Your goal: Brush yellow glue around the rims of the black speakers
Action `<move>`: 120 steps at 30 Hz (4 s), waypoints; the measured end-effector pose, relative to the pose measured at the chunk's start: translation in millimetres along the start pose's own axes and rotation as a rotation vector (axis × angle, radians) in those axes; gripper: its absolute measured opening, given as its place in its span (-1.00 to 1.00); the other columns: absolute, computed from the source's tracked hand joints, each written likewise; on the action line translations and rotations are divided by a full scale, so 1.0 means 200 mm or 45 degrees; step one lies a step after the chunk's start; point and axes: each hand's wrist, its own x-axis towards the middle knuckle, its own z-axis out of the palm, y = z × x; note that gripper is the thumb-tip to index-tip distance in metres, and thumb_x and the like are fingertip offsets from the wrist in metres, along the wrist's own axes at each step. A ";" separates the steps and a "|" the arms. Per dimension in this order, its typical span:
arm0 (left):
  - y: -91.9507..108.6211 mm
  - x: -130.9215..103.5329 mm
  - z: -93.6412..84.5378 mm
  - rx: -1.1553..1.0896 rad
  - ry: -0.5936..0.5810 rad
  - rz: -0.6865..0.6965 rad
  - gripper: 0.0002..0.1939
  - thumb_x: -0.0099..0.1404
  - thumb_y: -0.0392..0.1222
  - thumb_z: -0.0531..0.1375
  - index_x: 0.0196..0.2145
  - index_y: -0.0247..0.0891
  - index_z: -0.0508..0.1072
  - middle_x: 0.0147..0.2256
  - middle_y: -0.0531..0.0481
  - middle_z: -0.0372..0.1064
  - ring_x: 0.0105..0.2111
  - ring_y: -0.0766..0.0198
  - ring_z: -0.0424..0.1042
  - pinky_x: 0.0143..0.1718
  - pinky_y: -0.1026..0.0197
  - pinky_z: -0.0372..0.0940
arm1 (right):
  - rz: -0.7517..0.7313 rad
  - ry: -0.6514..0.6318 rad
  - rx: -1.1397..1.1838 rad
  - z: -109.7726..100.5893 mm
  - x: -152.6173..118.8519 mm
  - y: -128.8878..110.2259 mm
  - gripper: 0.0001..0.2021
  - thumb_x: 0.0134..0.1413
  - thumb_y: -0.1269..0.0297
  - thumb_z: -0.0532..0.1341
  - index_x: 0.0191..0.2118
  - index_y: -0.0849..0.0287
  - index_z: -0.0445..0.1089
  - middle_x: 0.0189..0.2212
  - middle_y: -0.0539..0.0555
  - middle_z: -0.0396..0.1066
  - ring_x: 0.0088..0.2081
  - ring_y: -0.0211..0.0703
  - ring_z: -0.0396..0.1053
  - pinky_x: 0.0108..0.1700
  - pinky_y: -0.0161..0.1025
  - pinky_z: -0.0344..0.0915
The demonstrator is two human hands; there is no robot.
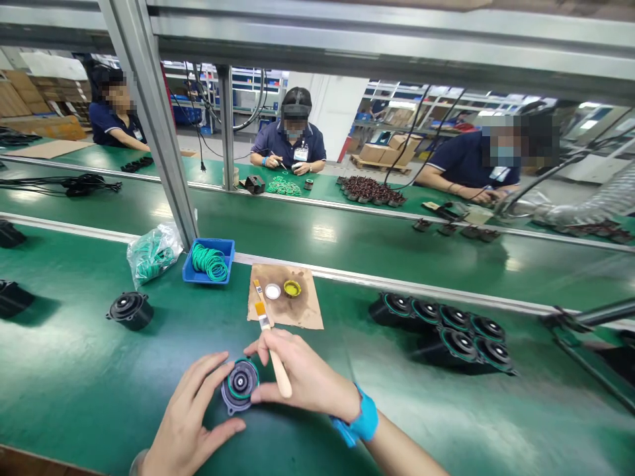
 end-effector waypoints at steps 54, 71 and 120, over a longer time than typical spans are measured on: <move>0.04 0.11 0.21 -0.335 -0.132 -0.432 -0.24 0.19 -0.13 0.26 0.25 -0.17 0.00 -0.09 -0.15 0.41 -0.14 0.10 0.50 -0.14 0.05 0.47 | 0.442 0.740 -0.190 -0.38 0.20 0.55 -0.68 0.24 0.11 0.05 -0.44 0.18 0.31 -0.55 0.05 0.38 -0.47 -0.18 0.38 -0.35 -0.29 0.25; 0.04 0.09 0.20 -0.338 -0.098 -0.480 -0.29 0.16 -0.13 0.31 0.20 -0.16 0.12 -0.05 -0.13 0.41 -0.13 0.13 0.51 -0.15 0.14 0.47 | 0.360 0.741 -0.304 -0.40 0.21 0.48 -0.66 0.25 0.13 0.03 -0.50 0.17 0.27 -0.41 0.09 0.42 -0.39 -0.14 0.40 -0.24 -0.26 0.22; 0.07 0.05 0.24 -0.475 -0.159 -0.539 -0.36 0.22 -0.22 0.28 0.19 -0.15 0.12 0.05 -0.11 0.40 0.02 0.10 0.46 0.00 0.09 0.41 | 0.641 0.493 0.952 0.03 -0.16 0.16 -0.44 -0.03 -0.29 0.24 -0.39 0.22 0.24 -0.63 -0.07 0.25 -0.66 -0.41 0.17 -0.64 -0.43 0.09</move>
